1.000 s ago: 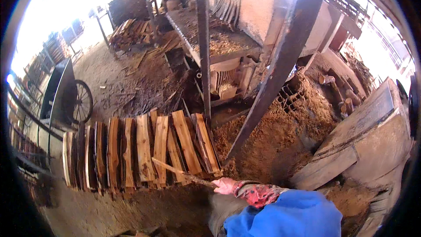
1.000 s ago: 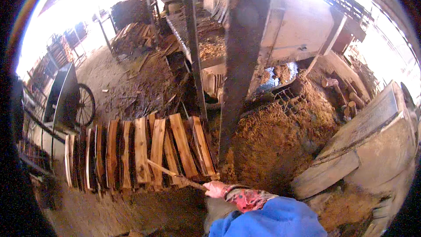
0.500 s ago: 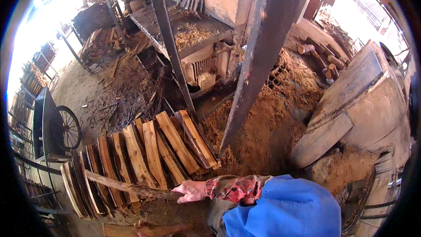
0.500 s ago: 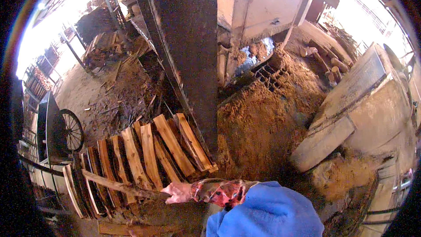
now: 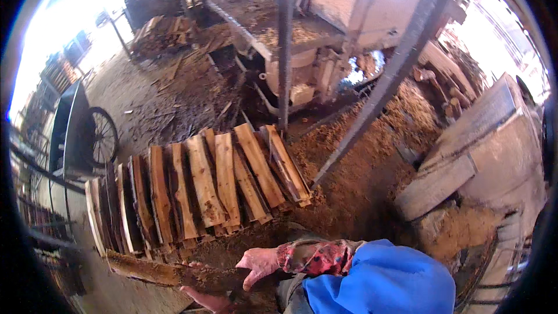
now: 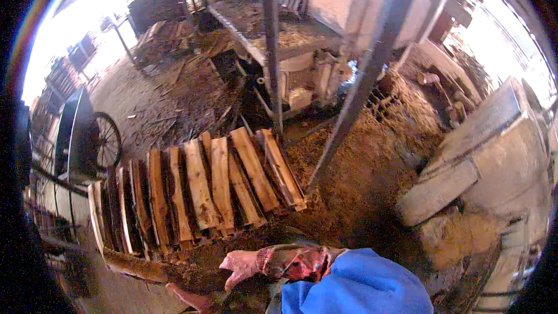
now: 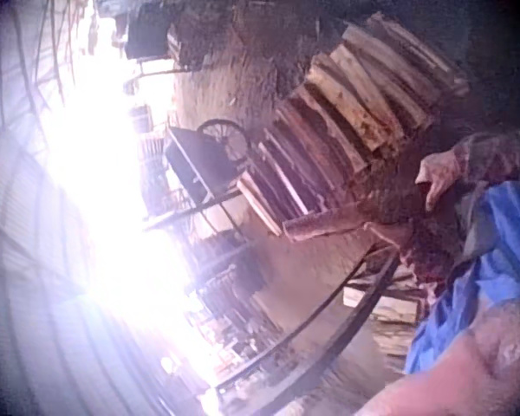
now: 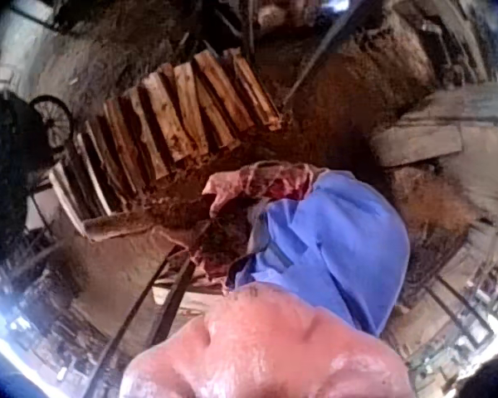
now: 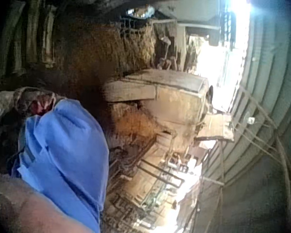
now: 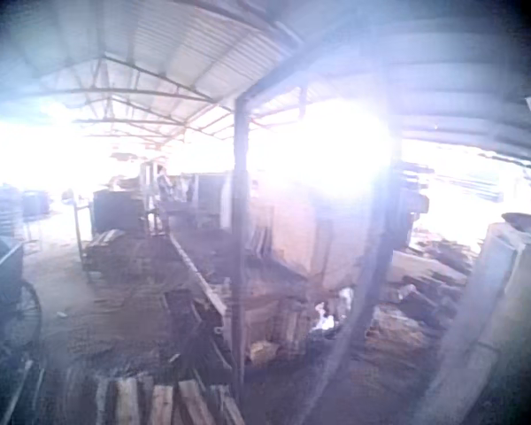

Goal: The person scrapes a large, textured wooden surface with a flat tool, then picks up pieces of wood and places them into a metal cart. The person then pushes the cart across the workshop floor.

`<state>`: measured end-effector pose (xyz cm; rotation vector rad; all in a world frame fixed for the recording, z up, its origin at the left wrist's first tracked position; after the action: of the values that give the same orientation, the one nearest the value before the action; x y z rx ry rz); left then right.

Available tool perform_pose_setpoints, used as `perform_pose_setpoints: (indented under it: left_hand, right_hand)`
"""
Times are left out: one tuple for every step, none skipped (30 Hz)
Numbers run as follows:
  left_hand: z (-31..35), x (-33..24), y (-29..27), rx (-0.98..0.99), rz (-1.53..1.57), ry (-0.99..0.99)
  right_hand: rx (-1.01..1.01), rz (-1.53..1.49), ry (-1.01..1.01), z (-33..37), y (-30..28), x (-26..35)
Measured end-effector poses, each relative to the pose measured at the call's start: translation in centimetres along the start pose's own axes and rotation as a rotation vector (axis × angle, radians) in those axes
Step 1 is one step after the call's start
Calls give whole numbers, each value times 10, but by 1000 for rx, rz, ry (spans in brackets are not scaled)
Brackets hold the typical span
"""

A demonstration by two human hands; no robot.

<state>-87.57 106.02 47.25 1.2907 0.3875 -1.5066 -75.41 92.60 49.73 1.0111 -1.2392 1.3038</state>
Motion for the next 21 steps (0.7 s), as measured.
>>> perform_pose_setpoints:
  left_hand:
    - [1,2,-4,11,35,-26]
    - [-1,2,-6,41,68,-23]
    - [-7,8,-19,106,34,-40]
    - [5,-10,9,125,26,71]
    - [3,-7,0,82,-7,25]
    - [0,-1,-11,43,-32,-24]
    - [1,-2,-10,5,-58,-76]
    - [8,4,-19,-200,-114,-188]
    - [3,7,-20,-140,-108,-169]
    - [-4,14,-32,-93,-107,-141]
    - [-8,14,-41,-57,-112,-111]
    - [-8,7,-40,2,-88,-70]
    - [-6,-6,-43,42,-81,-17]
    - [-4,-14,-41,99,-64,22]
    - [-3,-11,-60,-74,-106,-52]
    - [-3,-3,-73,-224,-136,-139]
    - [-1,3,-86,-380,-172,-224]
    - [-4,0,-85,-322,-131,-196]
    - [-6,-4,-83,-268,-100,-166]
    - [-7,-6,-81,-199,-59,-144]
    - [-11,-5,-89,-148,-96,-110]
  right_hand:
    - [8,77,-7,-5,5,-5]
    - [20,145,14,-8,7,-3]
    - [24,189,36,-10,9,-2]
    - [29,235,69,-11,12,-6]
    - [29,280,91,-11,13,-6]
    - [55,317,126,-8,12,-4]
    - [-48,292,55,-5,3,0]
    - [-153,268,-14,1,-7,-1]
    - [-261,242,-86,11,-18,4]
    - [-385,267,-106,22,-39,19]
    - [-503,280,-131,35,-67,42]
    - [-685,394,-202,58,-97,75]
    - [-854,307,-118,79,-124,96]
    - [-1103,496,-242,113,-151,131]
    - [-1262,604,-204,148,-172,159]
    - [-1494,422,-381,201,-198,156]
    - [-1657,393,-618,243,-214,173]
    - [-1804,467,-531,283,-235,180]
    - [-1861,680,-621,294,-238,202]
    - [-1867,727,-475,323,-263,201]
    - [-1882,859,-538,313,-258,218]
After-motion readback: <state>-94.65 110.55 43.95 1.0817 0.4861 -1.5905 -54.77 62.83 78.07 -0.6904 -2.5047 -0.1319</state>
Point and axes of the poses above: each hand's wrist, its own z-axis away from the middle knuckle, its own y-axis out of the palm, x = y × z, the point moved 8 cm from there along -z, towards the middle knuckle, and after that the axes turned 13 degrees about -z, right-handed, at the moved point
